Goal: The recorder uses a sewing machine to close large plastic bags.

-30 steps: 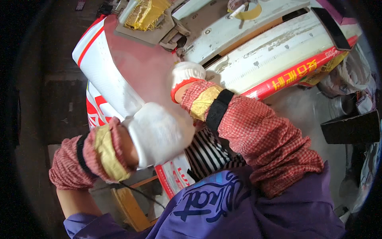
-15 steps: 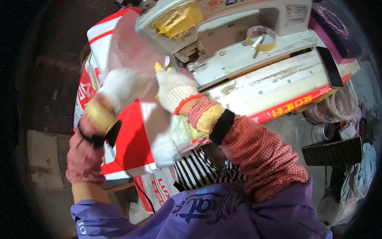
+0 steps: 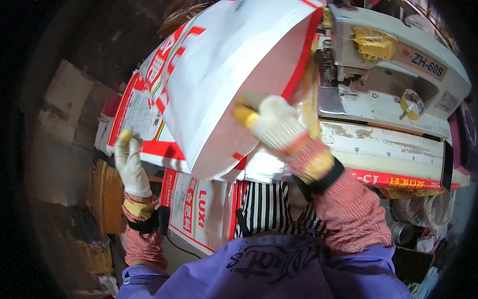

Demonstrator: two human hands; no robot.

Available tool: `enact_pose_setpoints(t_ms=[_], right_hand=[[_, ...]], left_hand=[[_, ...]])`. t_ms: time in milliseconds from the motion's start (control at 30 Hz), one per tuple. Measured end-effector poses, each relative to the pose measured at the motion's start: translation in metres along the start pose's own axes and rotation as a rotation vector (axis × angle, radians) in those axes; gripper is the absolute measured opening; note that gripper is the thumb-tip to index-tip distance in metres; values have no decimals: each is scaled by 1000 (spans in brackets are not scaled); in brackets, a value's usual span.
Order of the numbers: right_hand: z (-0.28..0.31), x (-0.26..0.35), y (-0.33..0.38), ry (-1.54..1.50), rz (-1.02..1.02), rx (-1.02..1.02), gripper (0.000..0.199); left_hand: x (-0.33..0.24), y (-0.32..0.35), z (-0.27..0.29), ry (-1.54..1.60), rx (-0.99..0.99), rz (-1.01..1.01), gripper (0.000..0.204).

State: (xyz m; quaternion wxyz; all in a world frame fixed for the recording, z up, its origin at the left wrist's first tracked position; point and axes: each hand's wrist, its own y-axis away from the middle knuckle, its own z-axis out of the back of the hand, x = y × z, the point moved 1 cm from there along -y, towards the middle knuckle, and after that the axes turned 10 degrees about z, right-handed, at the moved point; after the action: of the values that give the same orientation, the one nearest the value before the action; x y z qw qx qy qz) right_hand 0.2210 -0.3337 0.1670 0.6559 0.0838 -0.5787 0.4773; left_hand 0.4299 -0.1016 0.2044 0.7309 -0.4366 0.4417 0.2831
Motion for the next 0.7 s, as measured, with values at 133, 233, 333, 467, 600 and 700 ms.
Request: enact_pose_setpoints(t_ms=[133, 233, 333, 467, 600, 700], right_hand=[[-19, 8, 45, 377, 489, 390, 38], [-43, 14, 31, 690, 275, 457, 24], [-46, 28, 28, 682, 404, 141, 15], [-25, 46, 41, -1255, -412, -298, 20], [-60, 22, 68, -668, -606, -49, 30], [-83, 50, 49, 188, -733, 645, 31]], left_hand=[[41, 42, 9, 72, 67, 393, 29], [42, 55, -13, 152, 165, 492, 34], [41, 59, -29, 323, 255, 598, 38], [31, 80, -39, 818, 443, 715, 54], [10, 94, -72, 948, 650, 741, 68], [50, 86, -51, 279, 347, 449, 41]])
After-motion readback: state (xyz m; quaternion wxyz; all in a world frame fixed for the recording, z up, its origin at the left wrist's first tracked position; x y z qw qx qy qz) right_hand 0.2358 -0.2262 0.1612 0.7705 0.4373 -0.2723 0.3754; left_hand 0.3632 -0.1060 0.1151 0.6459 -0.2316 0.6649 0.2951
